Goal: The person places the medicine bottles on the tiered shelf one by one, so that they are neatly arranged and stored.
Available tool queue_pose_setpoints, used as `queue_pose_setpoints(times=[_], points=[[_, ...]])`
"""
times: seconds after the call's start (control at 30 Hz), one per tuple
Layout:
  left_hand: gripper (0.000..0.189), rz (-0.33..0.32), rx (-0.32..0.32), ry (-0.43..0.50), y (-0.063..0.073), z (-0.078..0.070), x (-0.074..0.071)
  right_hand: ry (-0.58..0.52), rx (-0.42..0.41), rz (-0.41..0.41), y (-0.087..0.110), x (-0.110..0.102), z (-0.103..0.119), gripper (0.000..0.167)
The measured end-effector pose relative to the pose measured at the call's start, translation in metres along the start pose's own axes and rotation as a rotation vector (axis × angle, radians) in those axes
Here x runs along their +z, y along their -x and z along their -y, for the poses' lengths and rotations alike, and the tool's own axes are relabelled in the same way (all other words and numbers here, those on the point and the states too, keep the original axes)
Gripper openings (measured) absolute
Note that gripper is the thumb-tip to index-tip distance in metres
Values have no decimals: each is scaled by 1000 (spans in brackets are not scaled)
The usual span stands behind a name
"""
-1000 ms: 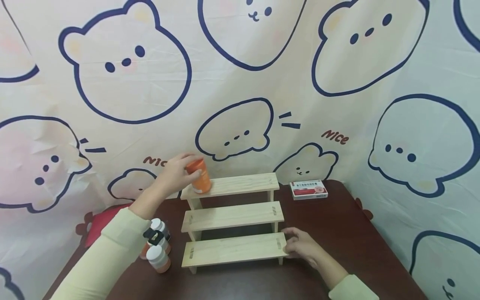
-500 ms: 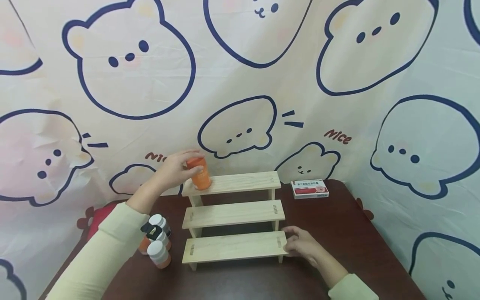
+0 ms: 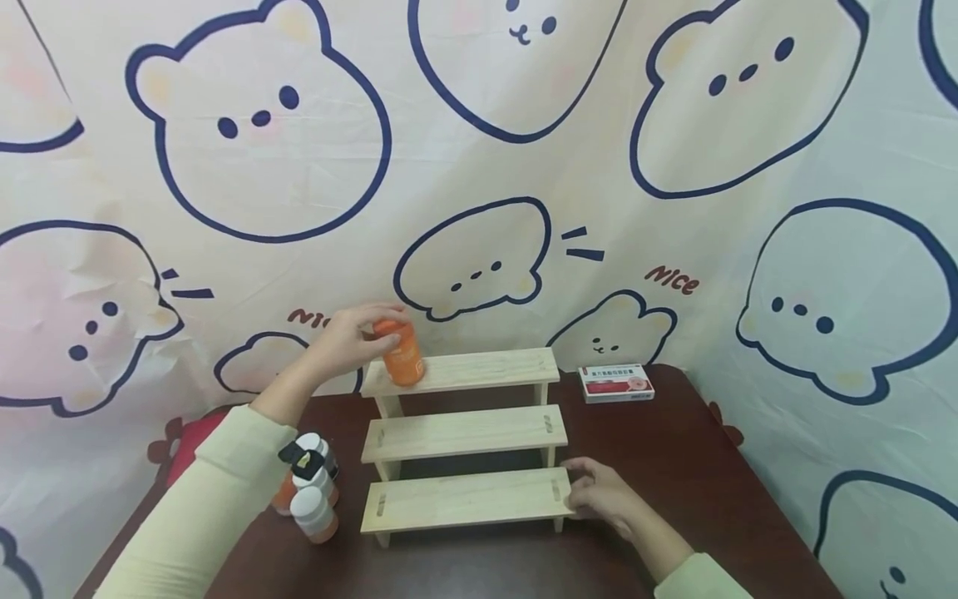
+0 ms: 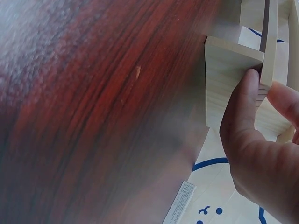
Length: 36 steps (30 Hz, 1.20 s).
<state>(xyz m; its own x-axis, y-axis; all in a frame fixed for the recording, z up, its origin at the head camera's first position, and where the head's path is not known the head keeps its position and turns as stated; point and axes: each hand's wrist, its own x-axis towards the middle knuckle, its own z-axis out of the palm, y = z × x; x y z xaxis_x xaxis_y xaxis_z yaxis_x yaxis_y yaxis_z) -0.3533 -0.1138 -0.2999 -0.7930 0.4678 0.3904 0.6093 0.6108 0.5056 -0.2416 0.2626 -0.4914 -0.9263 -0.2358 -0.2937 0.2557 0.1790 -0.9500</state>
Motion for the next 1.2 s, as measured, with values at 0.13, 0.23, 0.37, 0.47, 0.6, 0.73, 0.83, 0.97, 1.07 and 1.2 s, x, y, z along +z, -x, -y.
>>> queue_pose_setpoints(times=[0.13, 0.23, 0.37, 0.47, 0.6, 0.73, 0.83, 0.97, 1.07, 1.2], points=[[28, 6, 14, 35, 1, 2, -2, 19, 1, -7, 0, 1, 1, 69], [28, 7, 1, 50, 1, 2, -2, 20, 3, -7, 0, 1, 1, 69], [29, 8, -20, 47, 2, 2, 0, 10, 12, -5, 1, 1, 1, 69], [32, 6, -5, 20, 5, 2, 0, 10, 20, -8, 1, 2, 1, 68], [41, -40, 32, 23, 12, 1, -6, 16, 24, -12, 3, 3, 2, 68], [46, -112, 72, 38, 19, -1, -20, 20, 26, -18, 3, 2, 3, 67], [47, -154, 86, 7, 24, -2, -34, 15, 18, -21, 3, 0, 2, 68], [46, -202, 89, -19, 37, 2, -49, 4, 0, -11, 3, -2, 1, 68], [45, -224, 69, -34, 54, 10, -59, 9, 2, -2, 2, -1, 0, 67], [45, -211, -6, -76, 75, 24, -69, 27, 12, 1, 2, 1, 0, 66]])
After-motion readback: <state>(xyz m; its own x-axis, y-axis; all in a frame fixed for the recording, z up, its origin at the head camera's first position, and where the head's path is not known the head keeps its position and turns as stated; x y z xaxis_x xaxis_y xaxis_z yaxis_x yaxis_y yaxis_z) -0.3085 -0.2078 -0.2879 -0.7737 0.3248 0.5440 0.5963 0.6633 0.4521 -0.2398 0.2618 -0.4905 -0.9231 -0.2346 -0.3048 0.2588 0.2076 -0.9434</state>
